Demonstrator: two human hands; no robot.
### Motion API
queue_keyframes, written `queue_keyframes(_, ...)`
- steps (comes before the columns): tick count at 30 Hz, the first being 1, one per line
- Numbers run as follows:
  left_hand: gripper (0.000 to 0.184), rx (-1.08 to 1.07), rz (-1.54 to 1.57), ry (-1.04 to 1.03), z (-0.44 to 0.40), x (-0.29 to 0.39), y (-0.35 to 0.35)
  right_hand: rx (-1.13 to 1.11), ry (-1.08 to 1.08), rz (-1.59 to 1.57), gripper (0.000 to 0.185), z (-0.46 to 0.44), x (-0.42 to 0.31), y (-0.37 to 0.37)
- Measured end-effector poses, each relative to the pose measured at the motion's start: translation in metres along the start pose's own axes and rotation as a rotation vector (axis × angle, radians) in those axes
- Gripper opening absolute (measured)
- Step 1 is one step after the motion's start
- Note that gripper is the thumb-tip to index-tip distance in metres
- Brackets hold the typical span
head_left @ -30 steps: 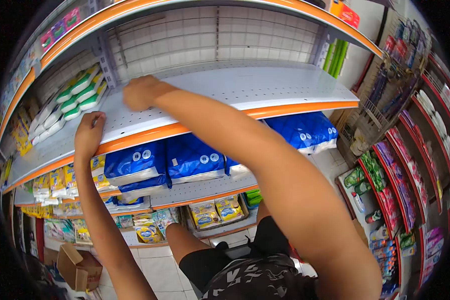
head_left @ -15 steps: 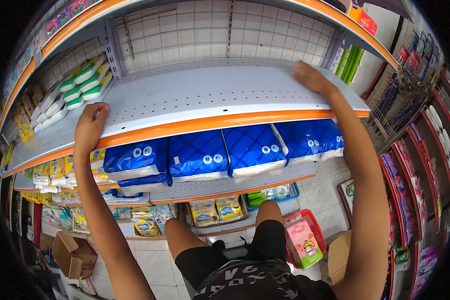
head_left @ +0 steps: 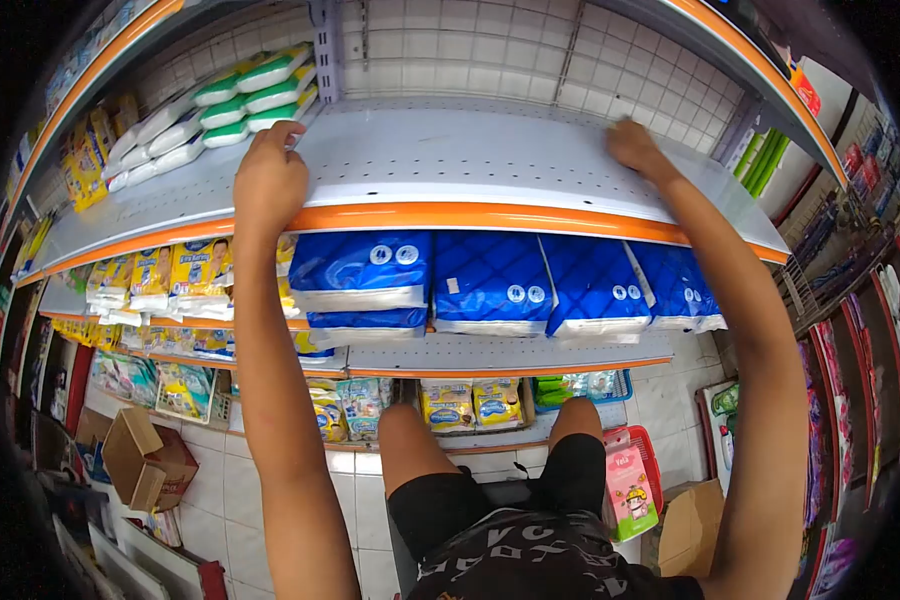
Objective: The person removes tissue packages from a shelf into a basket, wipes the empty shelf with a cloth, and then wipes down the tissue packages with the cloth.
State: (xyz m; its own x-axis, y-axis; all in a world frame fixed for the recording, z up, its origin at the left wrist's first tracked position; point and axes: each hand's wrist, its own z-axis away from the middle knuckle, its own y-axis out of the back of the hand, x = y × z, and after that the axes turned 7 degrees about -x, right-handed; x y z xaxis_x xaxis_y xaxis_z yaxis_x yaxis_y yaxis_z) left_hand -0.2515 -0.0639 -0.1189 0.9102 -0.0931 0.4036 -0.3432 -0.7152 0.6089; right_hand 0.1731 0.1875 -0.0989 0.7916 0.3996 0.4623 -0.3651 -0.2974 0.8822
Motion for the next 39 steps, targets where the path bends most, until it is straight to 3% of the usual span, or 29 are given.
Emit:
queue_keyframes(1,0.032,0.001,0.000,0.006,0.000,-0.004,0.002,0.207,-0.079,-0.262,0.030,0.002,-0.053,0.028)
queue_keyframes(2,0.032,-0.014,0.055,0.012,-0.001,-0.008,0.002,0.316,0.000,-0.270,0.030,-0.032,-0.086,0.025)
queue_keyframes(4,0.033,0.003,0.146,0.027,-0.005,-0.017,0.000,0.140,0.205,-0.206,0.030,-0.059,-0.164,0.078)
queue_keyframes(6,0.033,-0.006,0.115,0.037,-0.004,-0.018,0.004,0.212,0.340,-0.600,0.035,-0.053,-0.236,0.121)
queue_keyframes(7,0.033,-0.022,0.090,0.053,-0.005,-0.017,0.004,0.122,0.420,-0.642,0.038,-0.041,-0.265,0.148)
queue_keyframes(8,0.033,-0.004,0.080,0.024,-0.006,-0.022,0.001,0.190,0.502,-0.528,0.038,-0.070,-0.304,0.144)
queue_keyframes(9,0.033,0.000,0.085,0.013,-0.007,-0.023,0.002,0.144,0.430,-0.729,0.038,-0.025,-0.313,0.172)
queue_keyframes(11,0.032,-0.019,-0.039,0.031,-0.005,-0.023,0.003,0.185,0.482,-0.863,0.033,0.004,-0.321,0.182)
queue_keyframes(13,0.033,-0.023,-0.102,0.018,-0.007,-0.026,0.003,0.336,0.694,-0.796,0.033,0.029,-0.302,0.170)
queue_keyframes(19,0.030,-0.035,-0.073,-0.023,-0.001,-0.029,0.008,0.195,0.582,-0.920,0.028,0.112,-0.166,0.115)
queue_keyframes(20,0.029,-0.039,-0.077,-0.029,-0.002,-0.032,0.007,0.192,0.420,-0.920,0.025,0.115,-0.137,0.095)
queue_keyframes(22,0.027,-0.050,-0.076,-0.030,-0.003,-0.036,0.007,0.304,0.402,-0.647,0.027,0.127,-0.048,0.042)
queue_keyframes(25,0.026,-0.072,-0.057,0.011,-0.002,-0.015,0.011,0.212,-0.130,-0.831,0.037,0.177,0.078,-0.019)
queue_keyframes(26,0.026,-0.093,-0.071,0.039,-0.002,-0.011,0.012,0.324,-0.074,-0.701,0.038,0.188,0.126,-0.052)
queue_keyframes(29,0.026,-0.124,-0.106,0.064,-0.002,-0.004,0.013,0.175,-0.435,-0.627,0.040,0.217,0.217,-0.092)
queue_keyframes(31,0.028,-0.135,-0.096,-0.004,-0.002,-0.013,0.011,0.267,-0.488,-0.551,0.037,0.214,0.270,-0.138)
queue_keyframes(33,0.031,-0.133,-0.124,-0.046,-0.003,-0.022,0.008,0.232,-0.738,-0.371,0.034,0.194,0.272,-0.151)
queue_keyframes(39,0.037,-0.356,-0.166,-0.188,-0.013,-0.013,0.016,0.279,-0.612,-0.481,0.034,0.203,0.255,-0.133)
